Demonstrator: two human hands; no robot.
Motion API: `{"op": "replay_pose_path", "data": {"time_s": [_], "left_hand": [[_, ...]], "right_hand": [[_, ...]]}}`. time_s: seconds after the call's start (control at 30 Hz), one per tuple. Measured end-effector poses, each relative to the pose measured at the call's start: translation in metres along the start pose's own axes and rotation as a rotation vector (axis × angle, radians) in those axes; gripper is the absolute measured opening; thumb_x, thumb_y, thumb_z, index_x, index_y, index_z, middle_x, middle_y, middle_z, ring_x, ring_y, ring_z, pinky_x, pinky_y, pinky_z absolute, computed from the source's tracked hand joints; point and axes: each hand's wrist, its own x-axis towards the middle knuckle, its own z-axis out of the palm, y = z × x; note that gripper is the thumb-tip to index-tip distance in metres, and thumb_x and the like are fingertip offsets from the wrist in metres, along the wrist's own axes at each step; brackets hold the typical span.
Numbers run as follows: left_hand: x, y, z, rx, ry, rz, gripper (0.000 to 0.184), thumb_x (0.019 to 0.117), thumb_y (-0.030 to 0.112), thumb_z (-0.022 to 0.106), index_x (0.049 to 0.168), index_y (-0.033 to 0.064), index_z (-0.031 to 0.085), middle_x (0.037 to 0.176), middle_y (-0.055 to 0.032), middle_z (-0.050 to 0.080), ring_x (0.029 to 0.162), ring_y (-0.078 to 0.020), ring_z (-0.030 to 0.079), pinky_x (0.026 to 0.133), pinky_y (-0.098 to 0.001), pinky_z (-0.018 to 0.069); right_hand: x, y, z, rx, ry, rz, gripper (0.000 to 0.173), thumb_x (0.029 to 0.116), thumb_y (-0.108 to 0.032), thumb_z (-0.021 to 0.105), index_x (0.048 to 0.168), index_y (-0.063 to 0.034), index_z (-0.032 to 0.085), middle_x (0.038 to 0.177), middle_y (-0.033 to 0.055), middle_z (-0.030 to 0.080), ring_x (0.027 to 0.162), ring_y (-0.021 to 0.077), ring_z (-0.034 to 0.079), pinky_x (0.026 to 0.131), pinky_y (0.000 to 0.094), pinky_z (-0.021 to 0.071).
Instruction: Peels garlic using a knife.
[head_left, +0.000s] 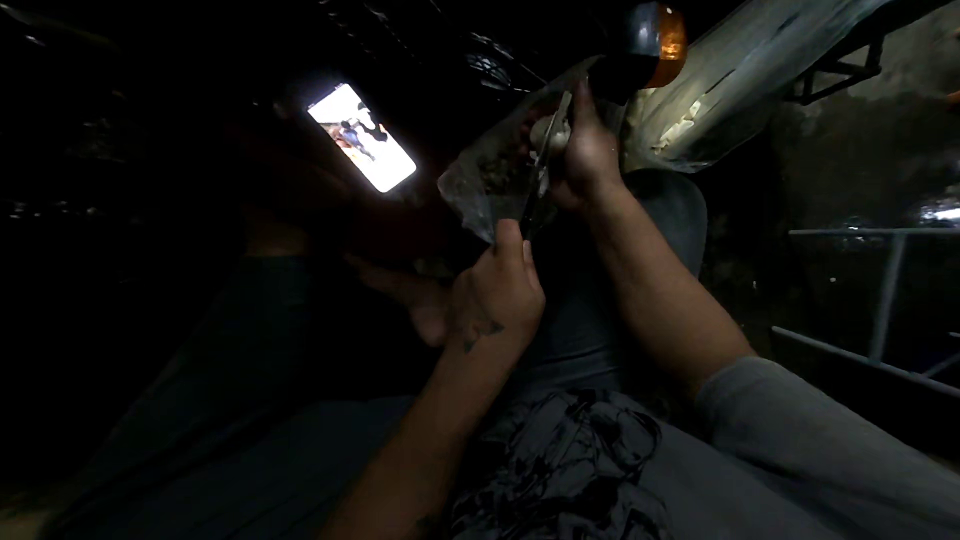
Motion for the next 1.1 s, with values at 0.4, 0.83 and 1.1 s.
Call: {"op": "replay_pose_path", "data": {"time_s": [0.4,0.83,1.1], "left_hand": [[0.019,0.029,-0.023,0.059,-0.275,-0.158,0.028,0.1112,0.026,0.042,0.126,0.0046,0.053,0.076,-0.0177,0.064,0.068,-0.0394,0.069,0.055,-0.0531,0.0547],[0.019,0.03,-0.025,0.091,-0.313,-0.172,0.03,0.1113,0.027,0.041,0.13,0.0058,0.05,0.077,-0.0173,0.065,0.069,-0.0387,0.069,0.056,-0.0535,0.0549],[0.02,-0.003,0.028,0.129,-0.085,-0.019,0.041,0.1107,0.034,0.038,0.133,0.0018,0.049,0.074,-0.0159,0.064,0.061,-0.0358,0.067,0.05,-0.0497,0.0543]], "right_hand": [[0.001,0.0,0.002,0.022,0.022,-0.045,0.063,0.11,-0.056,0.02,0.105,-0.0044,0.056,0.082,0.0102,0.062,0.068,0.0205,0.064,0.059,0.0353,0.0581],[0.002,0.001,0.002,-0.031,0.032,-0.082,0.062,0.1115,-0.052,0.02,0.111,-0.0019,0.056,0.085,0.0124,0.064,0.068,0.0218,0.065,0.059,0.036,0.0586],[-0.002,0.004,0.002,-0.076,0.114,-0.103,0.061,0.1114,-0.051,0.025,0.112,-0.0018,0.061,0.09,0.0116,0.068,0.078,0.0215,0.069,0.069,0.0385,0.0606]]}}
